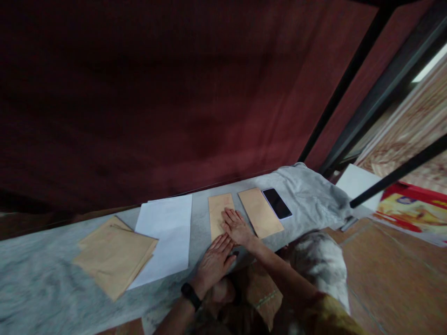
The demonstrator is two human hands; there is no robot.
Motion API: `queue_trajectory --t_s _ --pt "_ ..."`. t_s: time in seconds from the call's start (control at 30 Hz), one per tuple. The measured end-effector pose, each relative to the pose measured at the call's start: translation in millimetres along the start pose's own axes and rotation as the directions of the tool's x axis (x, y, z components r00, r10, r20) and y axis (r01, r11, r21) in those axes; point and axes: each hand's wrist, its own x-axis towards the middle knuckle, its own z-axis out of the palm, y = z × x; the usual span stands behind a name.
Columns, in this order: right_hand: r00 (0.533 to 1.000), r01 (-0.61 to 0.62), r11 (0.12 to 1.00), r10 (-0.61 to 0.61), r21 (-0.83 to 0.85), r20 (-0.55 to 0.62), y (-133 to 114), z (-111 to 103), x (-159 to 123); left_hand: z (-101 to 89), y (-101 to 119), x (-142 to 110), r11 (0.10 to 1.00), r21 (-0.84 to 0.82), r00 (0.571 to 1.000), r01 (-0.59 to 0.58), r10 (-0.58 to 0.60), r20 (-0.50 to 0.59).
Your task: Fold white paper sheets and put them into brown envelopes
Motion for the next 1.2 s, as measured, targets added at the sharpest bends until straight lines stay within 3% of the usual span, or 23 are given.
queue_trajectory --t_s 0.23,0.57,0.93,1.2 --pt "0.987 -0.162 0.983 0.159 -0.090 -0.037 9 17 42 2.3 -7 0 0.999 0.015 0.999 -0.041 0.041 0.009" --pt "0.960 -0.263 0.960 0.250 -0.098 -0.128 4 30 48 1.3 -5 2 1.000 0.017 0.999 -0.018 0.017 0.043" --pt "0.979 -0.150 0.983 0.133 -0.106 -0.154 3 17 -1 -4.7 1 3 1.000 -0.024 1.000 -0.011 0.011 0.010" --pt "0.989 -0.074 0.993 0.061 -0.089 -0.137 -7 0 -53 -5.8 -1 1 0.995 -0.095 0.993 -0.027 0.016 -0.121"
